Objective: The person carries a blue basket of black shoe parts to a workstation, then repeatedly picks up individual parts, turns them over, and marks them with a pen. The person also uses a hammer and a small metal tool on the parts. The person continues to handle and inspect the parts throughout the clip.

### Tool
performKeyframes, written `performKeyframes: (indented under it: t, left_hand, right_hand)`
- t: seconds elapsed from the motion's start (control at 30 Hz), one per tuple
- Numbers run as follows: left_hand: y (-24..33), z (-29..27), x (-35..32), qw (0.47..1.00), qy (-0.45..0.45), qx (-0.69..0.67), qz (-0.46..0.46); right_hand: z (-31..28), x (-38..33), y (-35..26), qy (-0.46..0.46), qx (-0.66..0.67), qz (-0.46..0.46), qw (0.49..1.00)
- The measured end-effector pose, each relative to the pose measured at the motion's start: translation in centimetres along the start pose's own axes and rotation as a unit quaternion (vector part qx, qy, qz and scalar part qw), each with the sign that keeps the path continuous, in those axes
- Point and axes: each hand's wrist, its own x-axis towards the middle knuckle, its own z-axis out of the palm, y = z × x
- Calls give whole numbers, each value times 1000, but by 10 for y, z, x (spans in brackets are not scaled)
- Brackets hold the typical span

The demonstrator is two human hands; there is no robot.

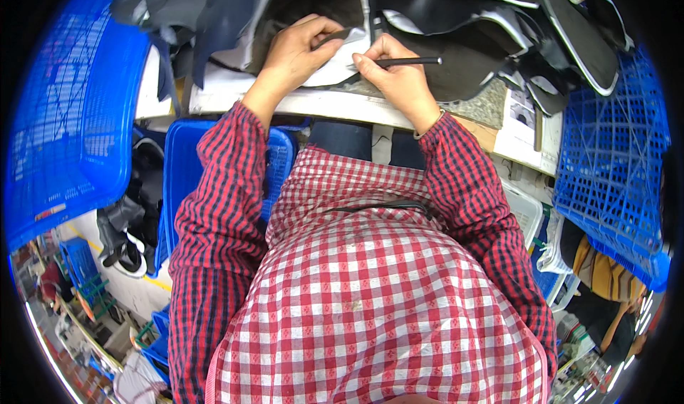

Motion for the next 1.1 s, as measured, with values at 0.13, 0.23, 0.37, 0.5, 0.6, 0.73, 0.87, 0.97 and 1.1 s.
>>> performKeyframes:
  t: [0.13,0.23,0.37,0.5,0.6,0.73,0.87,0.97,1.1]
  left_hand:
    - [21,13,-5,999,7,43,31]
    - [63,22,-22,991,11,106,82]
    - [127,-3,-52,945,54,238,218]
    - [131,-47,-43,877,212,397,167]
    - [107,-70,-16,828,212,500,139]
    - [95,-92,28,878,101,466,45]
    - [137,-120,40,866,194,457,63]
    - [186,-140,16,845,267,448,119]
    - [235,-132,-29,824,450,319,131]
  right_hand:
    - [-62,-38,-17,-61,161,42,984]
    - [-130,-90,-21,-33,168,33,985]
    - [-234,-164,-27,150,-69,266,950]
    - [-283,-196,-22,154,-260,365,880]
    - [-282,-184,-4,93,-254,318,909]
    - [-269,-135,38,44,-335,229,913]
    - [-262,-90,75,129,-289,174,933]
    - [-262,-85,85,179,-161,129,962]
    - [-255,-119,59,229,-79,95,966]
